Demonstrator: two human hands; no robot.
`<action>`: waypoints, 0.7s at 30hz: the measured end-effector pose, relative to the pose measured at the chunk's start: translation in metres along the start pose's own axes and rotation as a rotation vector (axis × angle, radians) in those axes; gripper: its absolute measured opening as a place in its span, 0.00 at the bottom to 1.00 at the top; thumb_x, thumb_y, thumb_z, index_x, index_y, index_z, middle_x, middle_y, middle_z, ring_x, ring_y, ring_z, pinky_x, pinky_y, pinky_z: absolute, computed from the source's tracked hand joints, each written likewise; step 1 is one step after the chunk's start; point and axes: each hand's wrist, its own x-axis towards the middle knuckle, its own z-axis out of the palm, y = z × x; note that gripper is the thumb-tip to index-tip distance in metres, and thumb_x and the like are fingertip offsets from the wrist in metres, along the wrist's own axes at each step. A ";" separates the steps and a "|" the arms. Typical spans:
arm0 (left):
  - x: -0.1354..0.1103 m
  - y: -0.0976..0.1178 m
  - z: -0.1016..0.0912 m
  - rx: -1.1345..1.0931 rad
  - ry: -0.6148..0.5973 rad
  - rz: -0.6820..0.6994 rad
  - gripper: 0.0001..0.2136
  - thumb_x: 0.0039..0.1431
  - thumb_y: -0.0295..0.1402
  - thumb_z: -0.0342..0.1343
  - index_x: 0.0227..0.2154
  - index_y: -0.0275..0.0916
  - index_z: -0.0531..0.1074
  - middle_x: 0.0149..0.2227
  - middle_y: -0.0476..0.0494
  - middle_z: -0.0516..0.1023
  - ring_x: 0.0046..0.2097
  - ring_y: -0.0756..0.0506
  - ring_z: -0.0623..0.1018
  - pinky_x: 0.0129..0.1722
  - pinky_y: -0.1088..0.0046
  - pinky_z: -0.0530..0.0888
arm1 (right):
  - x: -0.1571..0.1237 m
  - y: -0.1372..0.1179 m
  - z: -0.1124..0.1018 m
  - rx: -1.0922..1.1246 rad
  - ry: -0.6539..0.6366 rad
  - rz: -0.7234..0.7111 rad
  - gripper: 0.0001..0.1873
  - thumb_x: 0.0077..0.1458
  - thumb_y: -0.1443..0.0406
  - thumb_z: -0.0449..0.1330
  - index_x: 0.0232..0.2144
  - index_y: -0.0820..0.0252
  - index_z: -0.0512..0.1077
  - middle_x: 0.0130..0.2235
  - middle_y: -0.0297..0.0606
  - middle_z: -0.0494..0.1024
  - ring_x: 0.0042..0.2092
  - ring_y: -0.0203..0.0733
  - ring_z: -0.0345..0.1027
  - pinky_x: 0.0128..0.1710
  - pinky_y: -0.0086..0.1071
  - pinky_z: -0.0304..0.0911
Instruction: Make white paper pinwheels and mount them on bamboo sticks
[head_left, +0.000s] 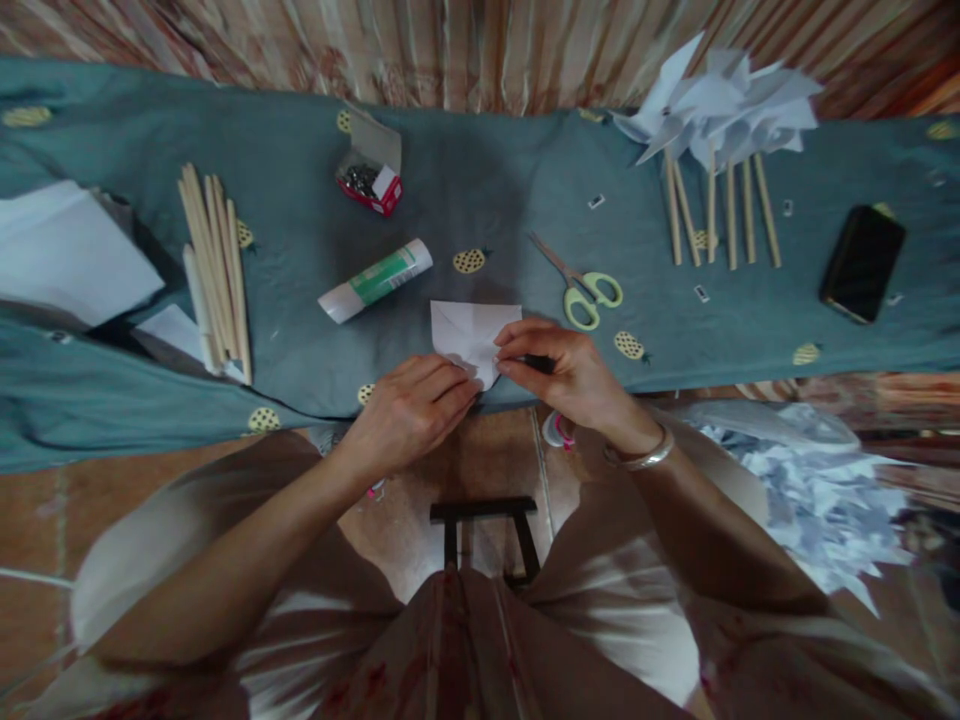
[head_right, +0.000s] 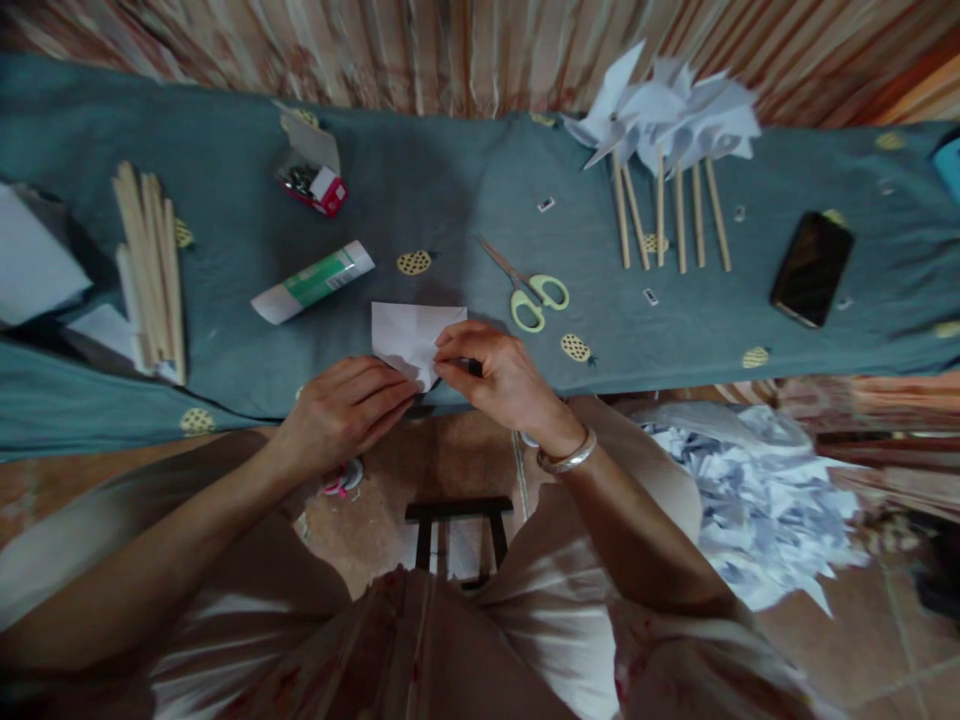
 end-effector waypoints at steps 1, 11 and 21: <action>0.000 0.001 0.000 0.002 0.001 0.000 0.07 0.65 0.27 0.56 0.43 0.32 0.75 0.39 0.39 0.81 0.41 0.43 0.79 0.40 0.65 0.77 | 0.000 0.001 0.001 -0.024 0.011 -0.004 0.04 0.55 0.68 0.64 0.31 0.55 0.79 0.42 0.37 0.81 0.45 0.43 0.75 0.50 0.42 0.69; -0.001 0.000 0.005 -0.040 0.006 -0.001 0.09 0.65 0.25 0.55 0.46 0.32 0.74 0.41 0.39 0.81 0.42 0.43 0.78 0.41 0.65 0.76 | 0.008 -0.009 0.011 -0.268 0.063 -0.047 0.07 0.55 0.72 0.60 0.27 0.58 0.76 0.44 0.42 0.79 0.48 0.45 0.74 0.52 0.42 0.68; 0.000 0.000 0.005 -0.067 0.009 -0.026 0.10 0.66 0.26 0.54 0.48 0.31 0.73 0.41 0.37 0.81 0.43 0.42 0.78 0.42 0.63 0.78 | 0.010 -0.010 0.016 -0.381 0.063 -0.042 0.06 0.55 0.71 0.61 0.27 0.58 0.75 0.46 0.43 0.79 0.49 0.47 0.73 0.53 0.44 0.67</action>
